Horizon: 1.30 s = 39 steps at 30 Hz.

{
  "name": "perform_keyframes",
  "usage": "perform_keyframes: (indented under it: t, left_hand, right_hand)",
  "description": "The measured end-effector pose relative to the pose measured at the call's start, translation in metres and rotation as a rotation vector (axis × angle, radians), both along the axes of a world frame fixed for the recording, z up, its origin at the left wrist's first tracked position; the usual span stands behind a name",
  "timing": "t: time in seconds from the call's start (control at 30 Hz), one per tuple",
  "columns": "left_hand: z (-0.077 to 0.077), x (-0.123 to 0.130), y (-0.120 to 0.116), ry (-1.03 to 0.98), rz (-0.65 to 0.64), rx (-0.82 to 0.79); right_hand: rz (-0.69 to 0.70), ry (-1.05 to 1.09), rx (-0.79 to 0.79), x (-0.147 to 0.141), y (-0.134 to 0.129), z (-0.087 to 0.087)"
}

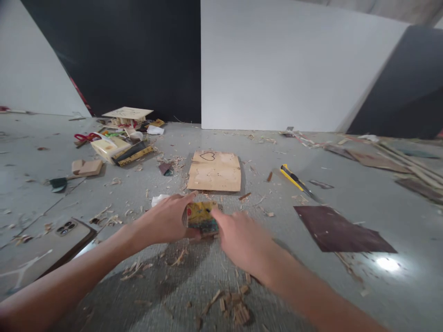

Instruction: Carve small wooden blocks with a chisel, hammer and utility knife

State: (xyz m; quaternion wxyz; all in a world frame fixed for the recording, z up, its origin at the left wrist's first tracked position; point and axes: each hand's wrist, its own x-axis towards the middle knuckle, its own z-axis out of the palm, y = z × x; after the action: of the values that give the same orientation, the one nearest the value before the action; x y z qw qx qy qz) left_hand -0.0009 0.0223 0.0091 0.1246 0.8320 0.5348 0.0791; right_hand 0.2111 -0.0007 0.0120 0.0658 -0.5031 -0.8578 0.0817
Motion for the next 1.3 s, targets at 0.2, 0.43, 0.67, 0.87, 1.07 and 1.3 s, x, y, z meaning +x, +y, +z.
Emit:
perform_keyframes:
  t: [0.2, 0.43, 0.67, 0.87, 1.07, 1.3]
  left_hand:
    - [0.001, 0.000, 0.000, -0.021, -0.008, -0.016]
    - [-0.001, 0.001, 0.001, -0.024, -0.008, -0.003]
    - [0.001, -0.001, 0.001, -0.036, -0.019, -0.022]
    - [-0.001, -0.008, 0.008, -0.181, -0.040, 0.036]
    - [0.009, -0.014, 0.018, -0.456, 0.006, 0.116]
    - [0.020, -0.014, 0.016, -0.611, -0.025, 0.008]
  right_hand:
    - [0.002, 0.055, 0.030, 0.007, 0.005, 0.007]
    - [0.041, 0.080, 0.012, 0.001, 0.012, 0.000]
    - [0.085, 0.069, -0.161, 0.021, 0.006, 0.033]
    - [-0.127, 0.092, -0.162, 0.044, 0.033, 0.034]
    - [-0.076, 0.264, -0.213, 0.053, 0.056, 0.018]
    - [0.022, 0.513, -0.407, 0.058, 0.057, 0.030]
